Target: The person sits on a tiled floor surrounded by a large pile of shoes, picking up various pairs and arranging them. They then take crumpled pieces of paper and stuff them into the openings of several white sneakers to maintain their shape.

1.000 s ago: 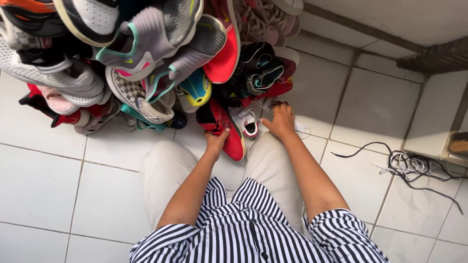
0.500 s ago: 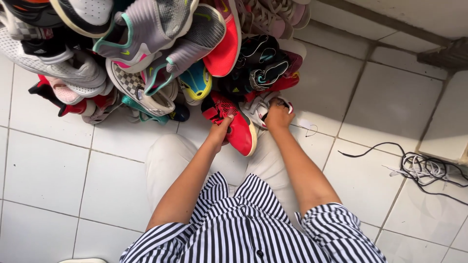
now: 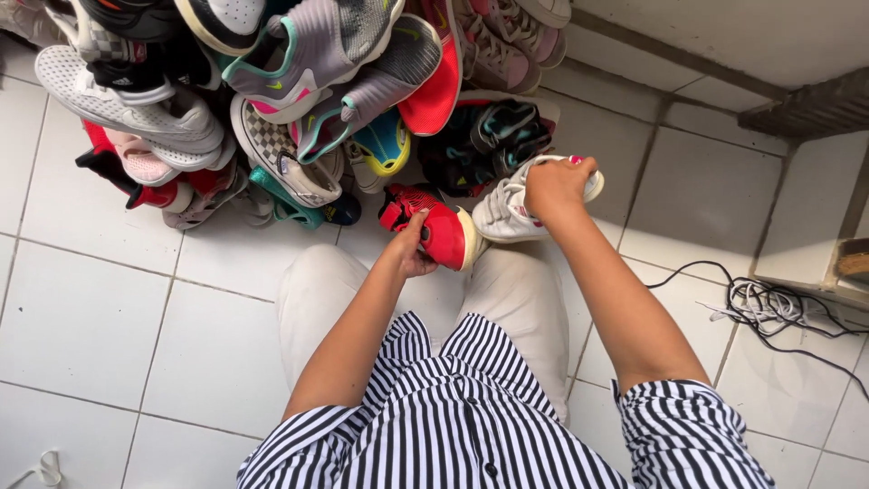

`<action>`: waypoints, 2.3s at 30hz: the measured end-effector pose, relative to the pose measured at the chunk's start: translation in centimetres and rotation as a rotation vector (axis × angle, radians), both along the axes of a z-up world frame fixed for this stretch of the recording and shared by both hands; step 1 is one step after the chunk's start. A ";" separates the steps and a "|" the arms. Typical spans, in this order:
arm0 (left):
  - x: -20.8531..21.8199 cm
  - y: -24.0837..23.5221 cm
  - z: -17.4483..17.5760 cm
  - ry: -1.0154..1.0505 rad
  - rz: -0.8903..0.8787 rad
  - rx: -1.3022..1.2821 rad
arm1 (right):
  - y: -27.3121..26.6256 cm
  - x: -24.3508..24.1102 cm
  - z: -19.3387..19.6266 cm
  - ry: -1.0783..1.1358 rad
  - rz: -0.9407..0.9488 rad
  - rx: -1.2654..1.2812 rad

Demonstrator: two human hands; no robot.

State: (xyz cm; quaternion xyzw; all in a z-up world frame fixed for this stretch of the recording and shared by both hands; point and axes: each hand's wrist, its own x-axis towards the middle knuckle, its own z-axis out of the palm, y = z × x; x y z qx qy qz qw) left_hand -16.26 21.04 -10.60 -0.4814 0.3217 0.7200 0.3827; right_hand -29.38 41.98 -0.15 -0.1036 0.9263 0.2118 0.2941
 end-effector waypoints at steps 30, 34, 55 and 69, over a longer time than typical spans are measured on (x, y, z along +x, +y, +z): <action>-27.7 -5.9 23.2 0.957 -0.047 -1.266 | -2.8 -21.9 0.1 0.313 -0.345 -1.635; -31.0 -4.4 13.6 0.843 -0.334 -2.140 | -6.8 -22.9 -5.3 0.499 0.049 -1.194; -26.7 -4.2 13.5 1.153 -0.058 -1.881 | 5.8 -0.4 -8.1 0.519 -0.697 -1.444; 6.3 -0.9 7.8 0.950 -0.446 -1.090 | -4.9 -15.6 -0.3 0.410 0.060 -1.465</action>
